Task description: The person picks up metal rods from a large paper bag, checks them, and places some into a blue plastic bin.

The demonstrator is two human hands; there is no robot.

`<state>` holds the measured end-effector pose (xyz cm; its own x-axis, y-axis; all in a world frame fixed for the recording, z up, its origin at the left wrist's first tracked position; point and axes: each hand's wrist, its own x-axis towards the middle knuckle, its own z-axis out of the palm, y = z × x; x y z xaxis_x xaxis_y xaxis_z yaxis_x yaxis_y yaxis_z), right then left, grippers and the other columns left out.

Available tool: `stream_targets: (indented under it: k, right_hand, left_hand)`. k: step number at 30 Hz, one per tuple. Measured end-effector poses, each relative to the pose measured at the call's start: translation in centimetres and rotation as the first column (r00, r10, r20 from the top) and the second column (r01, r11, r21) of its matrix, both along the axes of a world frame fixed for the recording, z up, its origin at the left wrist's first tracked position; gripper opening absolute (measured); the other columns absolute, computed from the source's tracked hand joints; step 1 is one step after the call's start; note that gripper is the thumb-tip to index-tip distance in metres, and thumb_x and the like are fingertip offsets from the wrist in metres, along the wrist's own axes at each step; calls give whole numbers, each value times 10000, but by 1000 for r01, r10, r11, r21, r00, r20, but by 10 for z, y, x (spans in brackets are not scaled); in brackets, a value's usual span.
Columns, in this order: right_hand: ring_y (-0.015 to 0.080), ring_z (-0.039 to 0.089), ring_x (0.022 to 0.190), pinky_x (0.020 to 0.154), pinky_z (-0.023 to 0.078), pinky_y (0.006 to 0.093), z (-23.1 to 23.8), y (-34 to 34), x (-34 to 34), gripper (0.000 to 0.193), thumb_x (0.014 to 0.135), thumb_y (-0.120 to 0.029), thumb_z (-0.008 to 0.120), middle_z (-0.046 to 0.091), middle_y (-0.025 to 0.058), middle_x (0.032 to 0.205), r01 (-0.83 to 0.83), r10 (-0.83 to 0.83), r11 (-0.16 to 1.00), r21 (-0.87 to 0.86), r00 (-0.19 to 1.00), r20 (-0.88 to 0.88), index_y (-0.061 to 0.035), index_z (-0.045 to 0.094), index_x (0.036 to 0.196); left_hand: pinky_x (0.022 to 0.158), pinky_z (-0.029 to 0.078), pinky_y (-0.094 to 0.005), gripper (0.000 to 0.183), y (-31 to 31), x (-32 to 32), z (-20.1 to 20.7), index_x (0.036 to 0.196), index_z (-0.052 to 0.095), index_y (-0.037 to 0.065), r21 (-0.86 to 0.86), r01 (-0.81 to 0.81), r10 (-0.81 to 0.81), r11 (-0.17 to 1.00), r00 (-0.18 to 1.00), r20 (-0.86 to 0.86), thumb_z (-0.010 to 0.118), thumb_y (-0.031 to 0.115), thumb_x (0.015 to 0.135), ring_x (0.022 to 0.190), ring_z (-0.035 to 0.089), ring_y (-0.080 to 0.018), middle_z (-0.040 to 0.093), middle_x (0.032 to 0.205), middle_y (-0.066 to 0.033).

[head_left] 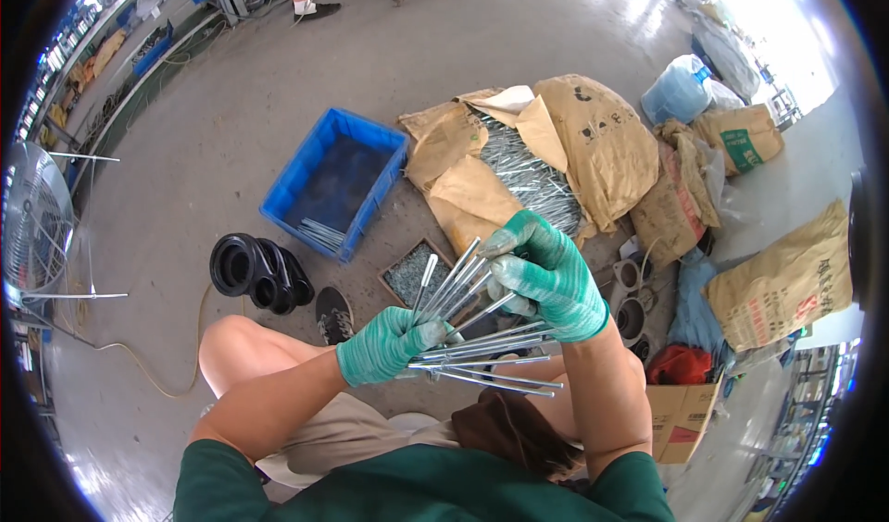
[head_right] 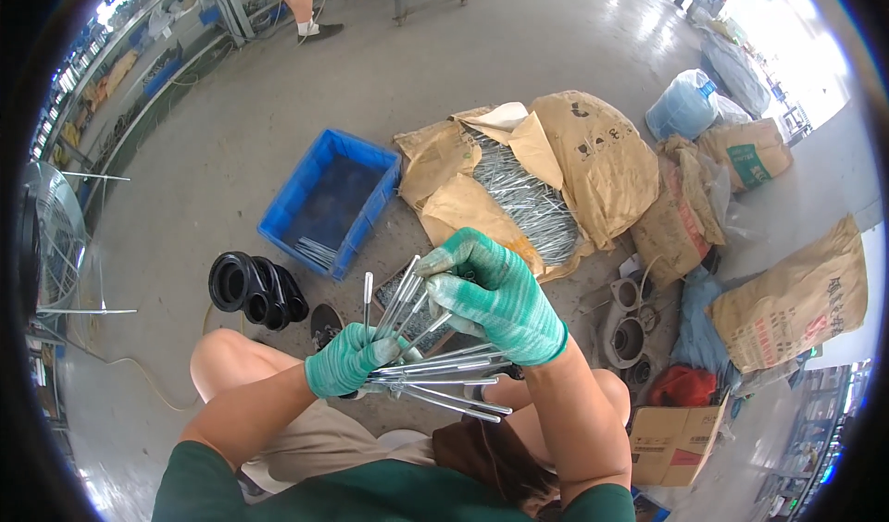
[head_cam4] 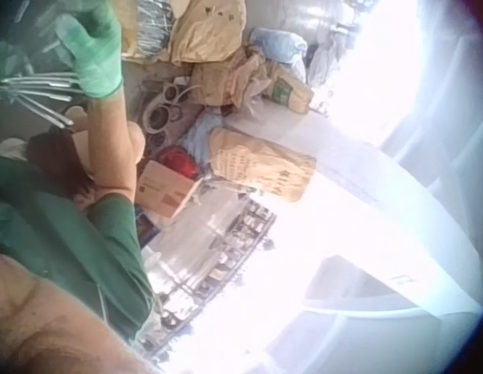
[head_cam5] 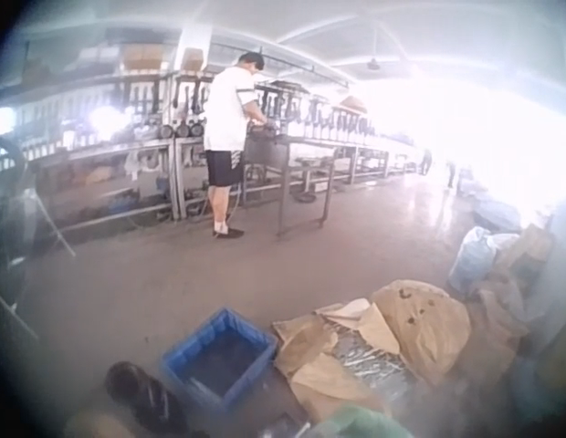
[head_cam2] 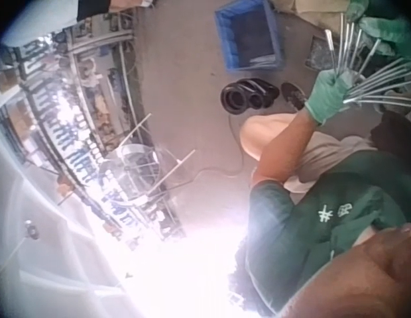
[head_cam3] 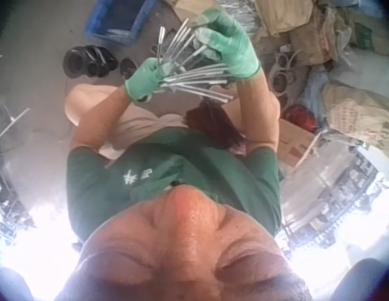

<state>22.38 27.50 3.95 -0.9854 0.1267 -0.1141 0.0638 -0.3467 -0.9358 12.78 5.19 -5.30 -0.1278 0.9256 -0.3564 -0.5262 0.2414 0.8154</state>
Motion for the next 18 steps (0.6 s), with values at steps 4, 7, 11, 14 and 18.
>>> stream_targets:
  k: [4,7,11,14,18]
  right_hand:
    - [26,441,569,492,338,177,4,-1,-2,193,927,-143,666,574,-12,792,-18,19,999,-29,999,30,-52,607,1087]
    - [30,420,544,477,318,182,4,0,-2,194,924,-134,666,565,-10,782,-33,39,993,-112,998,53,-47,595,1081]
    - [36,399,514,447,286,191,2,2,0,206,916,-142,665,558,-6,784,-68,78,980,-187,996,50,-50,575,1077]
    - [38,394,505,434,272,195,-1,3,1,222,897,-137,675,560,-4,792,-95,117,970,-223,989,90,-58,567,1074]
    - [39,400,509,433,274,193,0,4,0,228,896,-168,653,561,-1,795,-127,160,960,-248,980,116,-58,569,1077]
  left_hand:
    - [662,540,-272,499,1,0,3,1137,669,-20,21,-16,18,1000,998,-67,588,442,967,750,677,-131,708,866,-83]
    - [661,531,-266,512,1,-1,7,1141,669,-18,14,2,-1,1000,997,-81,596,455,959,744,671,-123,706,852,-80]
    - [670,528,-260,525,3,-1,4,1136,673,-18,18,7,-6,1000,996,-87,600,469,953,744,666,-119,702,843,-74]
    - [677,525,-256,519,1,0,-3,1132,675,-15,26,1,2,1000,991,-131,602,467,953,761,661,-114,701,849,-65]
    - [691,523,-255,508,1,0,0,1135,675,-13,18,18,-16,1000,995,-99,609,456,951,788,654,-108,701,862,-57]
